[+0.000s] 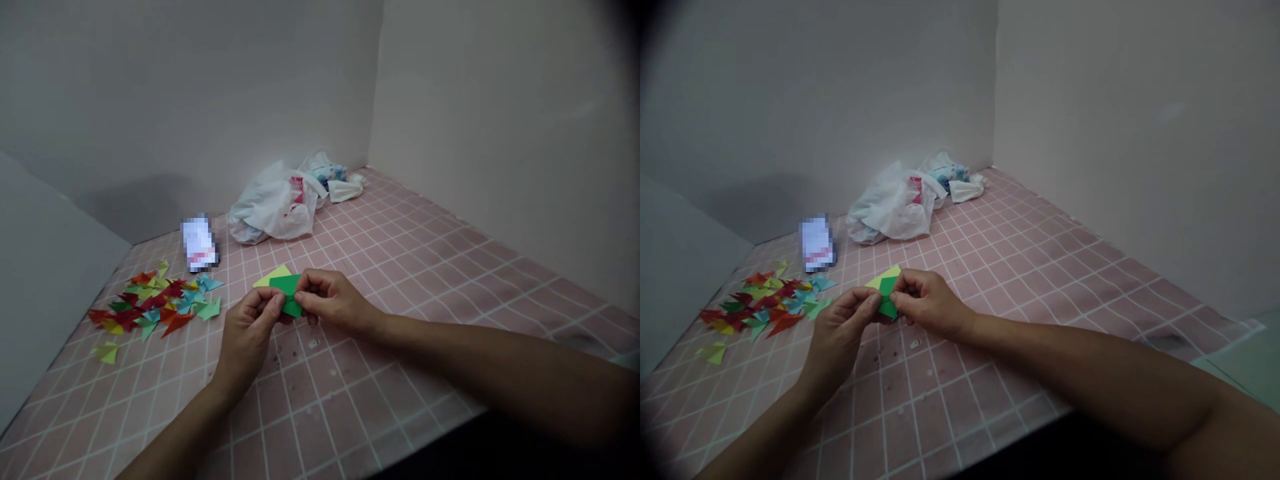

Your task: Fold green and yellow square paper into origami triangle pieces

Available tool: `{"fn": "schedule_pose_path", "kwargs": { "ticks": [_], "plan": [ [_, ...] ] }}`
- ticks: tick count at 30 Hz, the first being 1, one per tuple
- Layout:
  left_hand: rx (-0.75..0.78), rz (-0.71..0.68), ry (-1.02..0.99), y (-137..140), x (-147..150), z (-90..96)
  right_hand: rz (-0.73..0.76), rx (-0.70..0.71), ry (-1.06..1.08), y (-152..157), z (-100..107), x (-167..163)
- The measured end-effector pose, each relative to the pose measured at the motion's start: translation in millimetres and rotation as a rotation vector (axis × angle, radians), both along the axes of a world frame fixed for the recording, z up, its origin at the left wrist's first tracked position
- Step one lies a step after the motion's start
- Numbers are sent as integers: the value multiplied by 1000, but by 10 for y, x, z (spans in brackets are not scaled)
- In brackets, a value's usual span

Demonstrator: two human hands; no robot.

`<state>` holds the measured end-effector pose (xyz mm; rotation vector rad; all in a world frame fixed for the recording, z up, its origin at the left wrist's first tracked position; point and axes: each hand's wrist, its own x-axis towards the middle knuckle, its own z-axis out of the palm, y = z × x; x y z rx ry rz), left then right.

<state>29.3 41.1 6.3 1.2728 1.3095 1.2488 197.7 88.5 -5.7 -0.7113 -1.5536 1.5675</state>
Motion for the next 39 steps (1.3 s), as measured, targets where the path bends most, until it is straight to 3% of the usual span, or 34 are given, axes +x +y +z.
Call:
{"fn": "schedule_pose_path", "kwargs": {
  "ticks": [11, 23, 34, 39],
  "plan": [
    [-28, 0, -8, 1, 4, 28, -39, 78, -41, 2, 16, 5],
    [43, 29, -55, -6, 21, 51, -70, 179, -12, -17, 35, 6],
    [249, 73, 273, -52, 1, 35, -78, 272, -29, -20, 59, 31],
    [233, 65, 264, -47, -3, -11, -119, 391, -71, -10, 65, 29]
  ]
}}
